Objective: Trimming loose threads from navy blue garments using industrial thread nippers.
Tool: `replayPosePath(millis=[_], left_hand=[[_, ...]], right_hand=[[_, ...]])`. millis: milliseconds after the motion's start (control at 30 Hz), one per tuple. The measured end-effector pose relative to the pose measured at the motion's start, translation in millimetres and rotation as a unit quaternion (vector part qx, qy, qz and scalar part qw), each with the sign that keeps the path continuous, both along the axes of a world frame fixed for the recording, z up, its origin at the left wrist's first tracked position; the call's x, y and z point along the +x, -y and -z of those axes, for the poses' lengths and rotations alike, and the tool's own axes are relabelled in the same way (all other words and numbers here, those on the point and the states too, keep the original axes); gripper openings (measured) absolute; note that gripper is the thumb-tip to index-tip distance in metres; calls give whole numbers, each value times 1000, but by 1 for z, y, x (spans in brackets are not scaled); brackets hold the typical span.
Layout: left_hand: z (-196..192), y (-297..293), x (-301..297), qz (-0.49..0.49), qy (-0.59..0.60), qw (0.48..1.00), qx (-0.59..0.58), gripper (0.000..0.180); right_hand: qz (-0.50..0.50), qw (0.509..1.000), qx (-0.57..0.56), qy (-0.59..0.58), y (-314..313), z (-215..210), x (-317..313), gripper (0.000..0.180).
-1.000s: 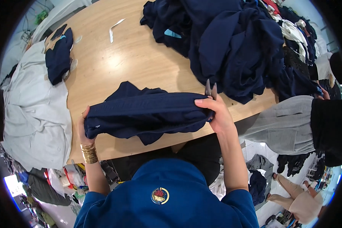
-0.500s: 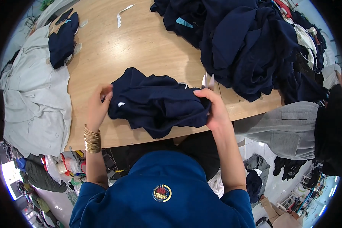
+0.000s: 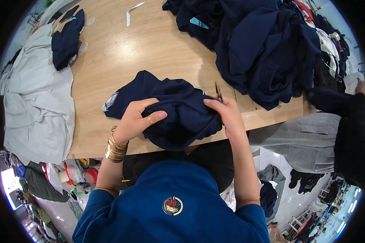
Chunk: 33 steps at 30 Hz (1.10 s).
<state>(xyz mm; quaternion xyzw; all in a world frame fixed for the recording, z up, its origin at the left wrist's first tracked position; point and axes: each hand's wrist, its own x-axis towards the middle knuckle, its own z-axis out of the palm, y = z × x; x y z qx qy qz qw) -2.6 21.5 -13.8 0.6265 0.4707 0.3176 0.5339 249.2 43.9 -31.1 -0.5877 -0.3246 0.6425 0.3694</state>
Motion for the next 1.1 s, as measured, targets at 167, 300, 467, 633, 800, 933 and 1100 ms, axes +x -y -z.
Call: replayPosePath(millis=[167, 300, 467, 633, 800, 933, 1100], left_hand=[[-9, 3, 4, 2, 15, 1000, -22, 33], [-8, 6, 3, 20, 20, 999, 29, 34], [-13, 5, 9, 25, -36, 996, 73, 33], [-17, 5, 6, 68, -32, 997, 16, 30], [-6, 4, 8, -2, 113, 991, 66, 22], [-2, 1, 6, 10, 77, 995, 63, 17], [-10, -2, 7, 30, 21, 998, 57, 17]], right_hand=[[-35, 872, 356, 334, 12, -16, -14, 11], [-96, 833, 473, 271, 30, -47, -46, 17], [-125, 782, 544, 276, 28, -33, -56, 21], [-166, 856, 414, 261, 22, -40, -50, 14], [-186, 950, 237, 82, 19, -42, -41, 8], [-193, 956, 213, 49, 17, -37, -38, 10], [-158, 913, 322, 195, 18, -44, -42, 9]])
